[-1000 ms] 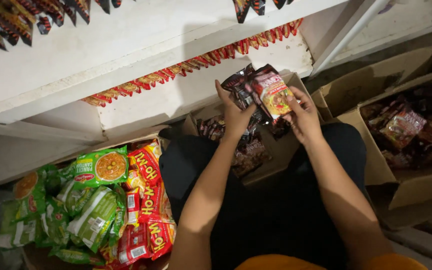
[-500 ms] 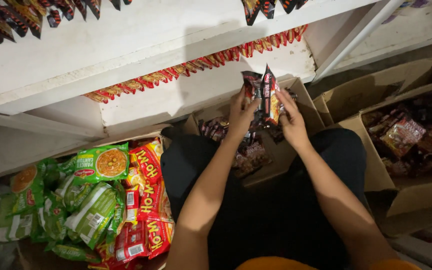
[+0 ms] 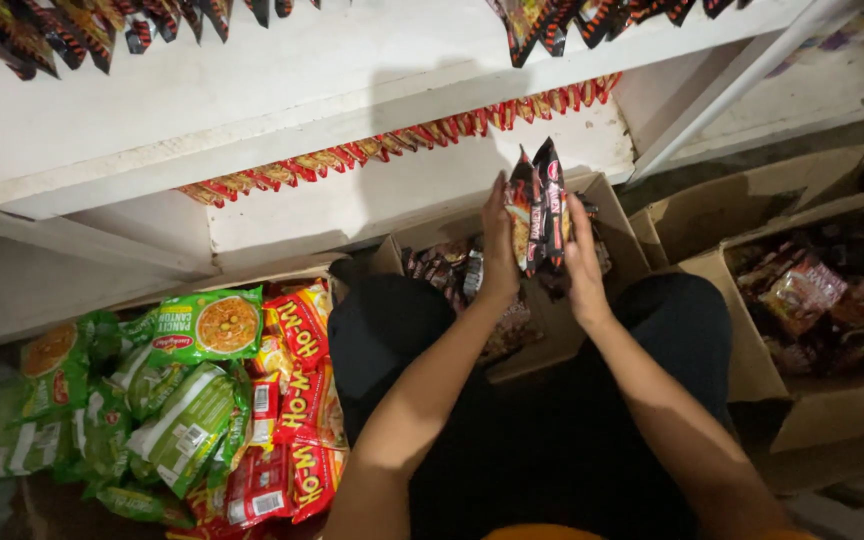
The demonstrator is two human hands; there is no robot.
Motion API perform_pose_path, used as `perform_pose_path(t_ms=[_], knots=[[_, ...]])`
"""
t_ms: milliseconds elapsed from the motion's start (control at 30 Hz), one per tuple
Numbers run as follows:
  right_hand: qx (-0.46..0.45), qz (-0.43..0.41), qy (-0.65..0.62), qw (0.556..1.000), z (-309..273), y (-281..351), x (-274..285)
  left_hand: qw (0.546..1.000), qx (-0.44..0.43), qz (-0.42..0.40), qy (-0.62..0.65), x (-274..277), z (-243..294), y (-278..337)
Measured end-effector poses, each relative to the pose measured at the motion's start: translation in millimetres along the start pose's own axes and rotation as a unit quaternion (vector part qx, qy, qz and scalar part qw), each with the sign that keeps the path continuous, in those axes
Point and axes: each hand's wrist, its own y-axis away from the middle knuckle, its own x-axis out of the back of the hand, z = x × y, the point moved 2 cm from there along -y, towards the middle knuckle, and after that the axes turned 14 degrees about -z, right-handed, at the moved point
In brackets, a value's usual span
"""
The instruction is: Picking up packets of ramen from a box and arranging them neatly on a grocery store shelf.
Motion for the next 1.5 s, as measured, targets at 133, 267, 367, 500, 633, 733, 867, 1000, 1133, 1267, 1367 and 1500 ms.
perform_pose_path(t_ms=[133, 267, 367, 500, 633, 733, 867, 1000, 1133, 1267, 1367, 1500], knots=[[0.019, -0.027, 0.062, 0.997, -2.9, 0.0, -7.7, 0.962, 0.045, 0.133, 0.235, 1.5, -62.4, 0.9], [0.063, -0.052, 0.094, 0.992, 9.7, -2.4, -10.0, 0.978, 0.088, 0.178, 0.068, 12.4, -45.6, 2.9], [0.069, -0.088, 0.159, 0.981, -23.2, -18.1, -18.0, 0.979, 0.05, 0.186, 0.067, 21.8, -10.5, 2.0], [0.119, -0.069, 0.234, 0.962, -74.1, -47.8, -23.4, 0.955, -0.155, 0.095, -0.233, 30.5, 121.3, -3.0], [0.115, -0.01, 0.253, 0.961, -107.0, -104.7, -33.4, 0.974, -0.182, 0.081, -0.109, 38.2, 136.1, -47.0], [0.134, 0.02, 0.101, 0.986, -112.7, -155.2, -36.0, 0.982, -0.171, 0.069, 0.051, 48.1, 146.6, -97.0], [0.206, 0.032, 0.042, 0.977, -110.5, -213.9, -30.2, 0.975, -0.202, 0.081, -0.039, 66.1, 135.4, -163.1], [0.153, 0.05, 0.16, 0.974, -121.1, -232.0, -26.4, 0.97, -0.137, 0.105, -0.173, 76.9, 109.4, -206.8], [0.1, 0.125, 0.443, 0.882, -157.4, -211.4, -30.8, 0.97, -0.114, 0.103, -0.191, 81.9, 84.8, -214.5], [0.062, 0.138, 0.285, 0.947, -159.3, -213.1, -30.8, 0.956, -0.15, 0.093, -0.233, 71.9, 88.1, -210.5], [0.181, 0.172, 0.331, 0.91, -138.8, -228.9, -27.8, 0.956, -0.147, 0.101, -0.232, 69.1, 90.8, -218.1], [0.204, 0.185, 0.346, 0.897, -157.8, -225.3, -31.2, 0.968, -0.13, 0.107, -0.184, 71.5, 101.7, -220.0]])
